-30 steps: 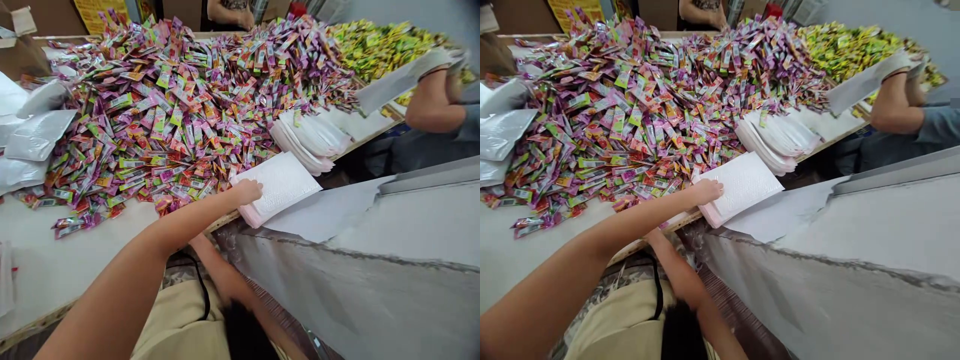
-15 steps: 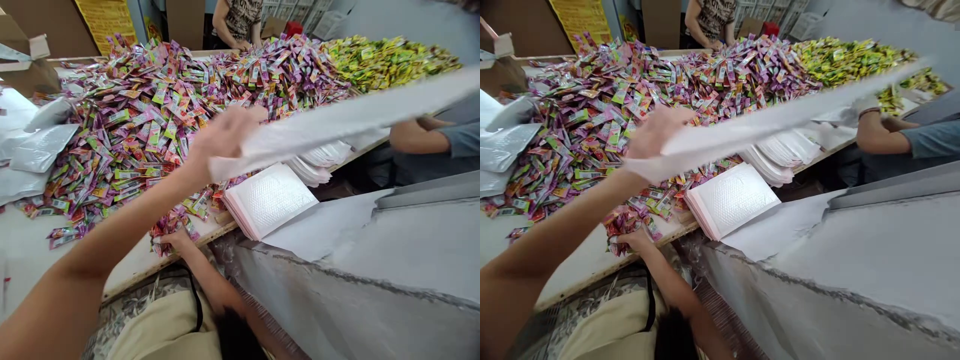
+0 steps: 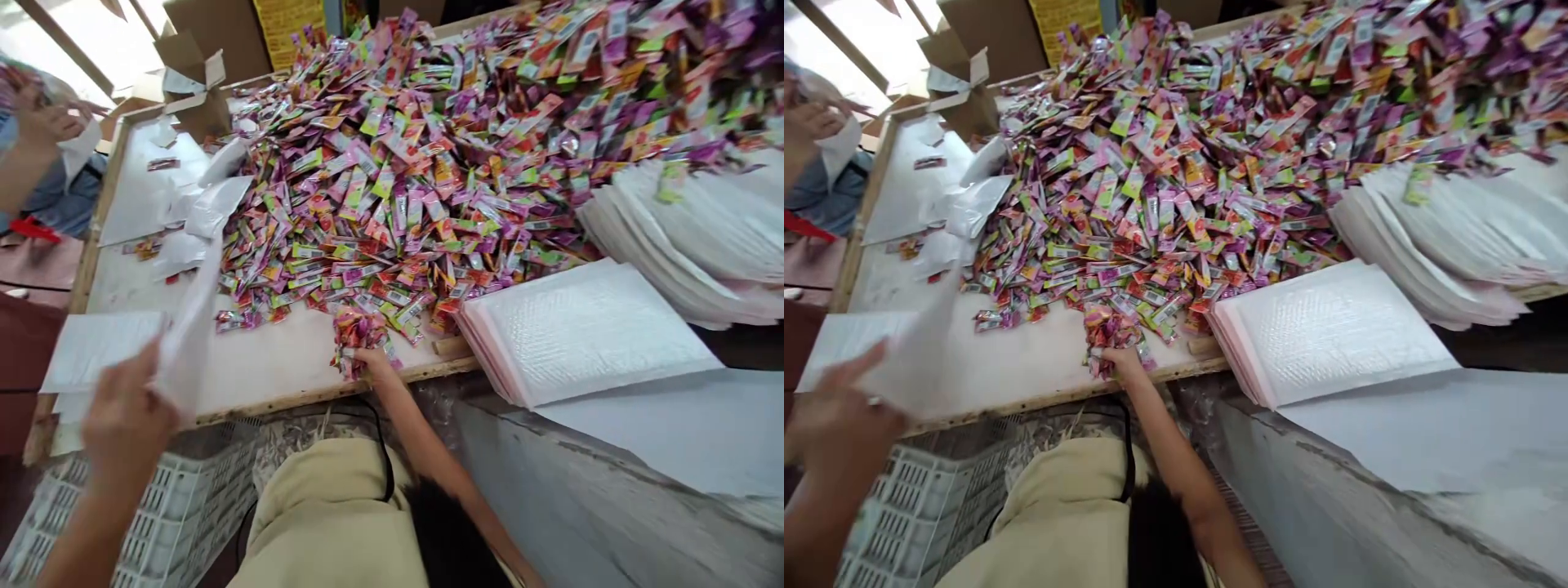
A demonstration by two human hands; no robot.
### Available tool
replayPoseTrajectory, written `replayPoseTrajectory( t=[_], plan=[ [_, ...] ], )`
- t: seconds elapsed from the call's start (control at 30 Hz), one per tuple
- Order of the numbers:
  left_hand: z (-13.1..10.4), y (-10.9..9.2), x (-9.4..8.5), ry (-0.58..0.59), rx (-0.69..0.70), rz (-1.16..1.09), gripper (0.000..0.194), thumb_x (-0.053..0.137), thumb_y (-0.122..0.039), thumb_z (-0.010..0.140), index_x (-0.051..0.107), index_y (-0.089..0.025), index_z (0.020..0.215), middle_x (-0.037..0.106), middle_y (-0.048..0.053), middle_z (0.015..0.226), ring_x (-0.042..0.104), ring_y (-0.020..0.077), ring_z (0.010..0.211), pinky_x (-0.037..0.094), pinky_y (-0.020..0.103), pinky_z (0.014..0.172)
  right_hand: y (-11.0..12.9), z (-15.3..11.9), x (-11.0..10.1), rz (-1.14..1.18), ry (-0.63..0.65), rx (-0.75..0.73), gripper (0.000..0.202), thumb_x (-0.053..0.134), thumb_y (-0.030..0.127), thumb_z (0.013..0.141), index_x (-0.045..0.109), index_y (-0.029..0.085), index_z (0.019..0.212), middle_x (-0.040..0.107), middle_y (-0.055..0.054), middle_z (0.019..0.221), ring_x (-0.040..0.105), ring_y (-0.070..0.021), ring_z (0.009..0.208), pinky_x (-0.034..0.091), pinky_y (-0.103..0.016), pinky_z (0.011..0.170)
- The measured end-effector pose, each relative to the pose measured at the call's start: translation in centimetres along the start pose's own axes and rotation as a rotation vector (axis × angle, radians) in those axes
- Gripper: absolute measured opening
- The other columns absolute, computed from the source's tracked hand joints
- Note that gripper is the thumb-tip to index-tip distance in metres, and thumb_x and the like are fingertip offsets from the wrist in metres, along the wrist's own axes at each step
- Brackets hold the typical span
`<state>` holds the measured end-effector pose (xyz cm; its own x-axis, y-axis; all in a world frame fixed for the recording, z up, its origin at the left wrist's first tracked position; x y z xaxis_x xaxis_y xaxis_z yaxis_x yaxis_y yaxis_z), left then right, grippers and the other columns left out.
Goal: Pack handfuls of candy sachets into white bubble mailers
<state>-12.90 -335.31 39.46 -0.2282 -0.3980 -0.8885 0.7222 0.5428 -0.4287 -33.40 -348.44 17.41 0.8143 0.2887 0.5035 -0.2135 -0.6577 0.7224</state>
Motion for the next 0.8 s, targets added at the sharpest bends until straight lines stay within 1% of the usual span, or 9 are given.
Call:
replayPoseTrajectory(
  t=[0.07, 0.13, 0.23, 0.33, 0.43, 0.5, 0.57, 0.63, 0.8],
  plan=[
    [-1.9, 2.8, 2.3, 0.065, 0.039, 0.130, 0.038, 0.047, -0.028, 0.090, 0.062, -0.043, 0.122, 0.065, -0.001, 0.094, 0.062, 0.0224, 0.089, 0.051, 0.038, 0.080, 0.4, -0.2, -0.4, -0.031, -0.032, -0.019, 0.031, 0.073, 0.043, 0.053, 0.058, 0.020, 0.067, 0.056, 0.002, 0.050, 0.059, -0.0171, 0.053, 0.056, -0.034, 0.061],
    [-3.0, 4.2, 6.9, 0.246, 0.087, 0.237, 0.039, 0.046, -0.021, 0.089, 0.062, -0.028, 0.123, 0.065, 0.006, 0.093, 0.063, 0.0217, 0.081, 0.049, 0.034, 0.074, 1.2, -0.3, -1.2, -0.072, -0.084, -0.063, 0.032, 0.074, 0.043, 0.051, 0.058, 0.020, 0.068, 0.058, 0.002, 0.054, 0.060, -0.0179, 0.058, 0.056, -0.034, 0.063],
    [-3.3, 3.8, 14.4, 0.497, 0.083, 0.266, 0.035, 0.046, -0.016, 0.090, 0.059, -0.021, 0.122, 0.064, 0.010, 0.104, 0.064, 0.0211, 0.084, 0.047, 0.031, 0.076, 2.8, -0.5, -2.5, -0.168, -0.144, -0.150, 0.032, 0.075, 0.040, 0.048, 0.057, 0.021, 0.068, 0.059, 0.001, 0.057, 0.062, -0.0193, 0.064, 0.055, -0.035, 0.066],
    [-2.6, 1.9, 18.7, 0.545, 0.074, 0.223, 0.031, 0.049, -0.017, 0.091, 0.056, -0.019, 0.121, 0.063, 0.010, 0.108, 0.064, 0.0218, 0.086, 0.045, 0.031, 0.073, 4.1, -1.2, -3.3, -0.330, -0.149, -0.204, 0.030, 0.075, 0.035, 0.048, 0.056, 0.021, 0.067, 0.061, 0.000, 0.061, 0.061, -0.0194, 0.066, 0.054, -0.034, 0.066],
    [-2.0, 0.7, 20.1, 0.533, 0.047, 0.150, 0.030, 0.051, -0.020, 0.091, 0.053, -0.019, 0.121, 0.065, 0.008, 0.099, 0.063, 0.0213, 0.082, 0.041, 0.029, 0.068, 5.0, -2.1, -2.9, -0.565, -0.106, -0.253, 0.033, 0.072, 0.031, 0.052, 0.060, 0.019, 0.080, 0.067, -0.002, 0.073, 0.062, -0.0190, 0.070, 0.053, -0.033, 0.069],
    [-1.6, 0.6, 20.4, 0.525, 0.021, 0.091, 0.031, 0.054, -0.023, 0.090, 0.052, -0.019, 0.120, 0.064, 0.004, 0.088, 0.062, 0.0198, 0.077, 0.037, 0.028, 0.064, 5.5, -2.4, -2.0, -0.792, -0.076, -0.327, 0.047, 0.070, 0.028, 0.057, 0.062, 0.017, 0.102, 0.070, -0.003, 0.087, 0.064, -0.0196, 0.078, 0.053, -0.033, 0.075],
    [-1.3, 0.9, 20.6, 0.515, -0.008, 0.008, 0.032, 0.057, -0.023, 0.088, 0.053, -0.019, 0.119, 0.060, 0.000, 0.076, 0.058, 0.0176, 0.070, 0.034, 0.026, 0.061, 5.6, -2.5, -0.7, -1.052, -0.027, -0.404, 0.064, 0.068, 0.026, 0.063, 0.056, 0.016, 0.124, 0.070, -0.007, 0.106, 0.064, -0.0215, 0.092, 0.051, -0.033, 0.084],
    [-0.9, 1.4, 20.9, 0.522, -0.047, -0.124, 0.030, 0.058, -0.023, 0.085, 0.055, -0.018, 0.115, 0.053, -0.004, 0.065, 0.054, 0.0152, 0.064, 0.031, 0.024, 0.058, 5.3, -2.4, 0.5, -1.317, 0.046, -0.456, 0.072, 0.066, 0.023, 0.067, 0.048, 0.014, 0.136, 0.066, -0.012, 0.120, 0.061, -0.0244, 0.104, 0.047, -0.035, 0.092],
    [0.1, 2.3, 21.5, 0.578, -0.367, -0.569, 0.026, 0.053, -0.026, 0.083, 0.058, -0.014, 0.105, 0.051, -0.005, 0.059, 0.045, 0.0105, 0.049, 0.031, 0.021, 0.049, 3.1, -2.3, 2.6, -1.785, 0.204, -0.535, 0.056, 0.048, 0.021, 0.091, 0.042, 0.018, 0.146, 0.064, -0.015, 0.115, 0.056, -0.0269, 0.106, 0.039, -0.039, 0.093]
  ],
)
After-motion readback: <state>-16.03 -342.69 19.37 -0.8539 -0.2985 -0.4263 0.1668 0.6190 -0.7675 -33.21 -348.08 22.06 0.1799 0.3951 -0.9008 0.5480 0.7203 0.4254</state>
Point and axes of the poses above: each hand's wrist, its own z-axis towards the middle knuckle, its own x-axis out of the palm, y = z × x, the point moved 3 cm from there along z, towards the middle knuckle
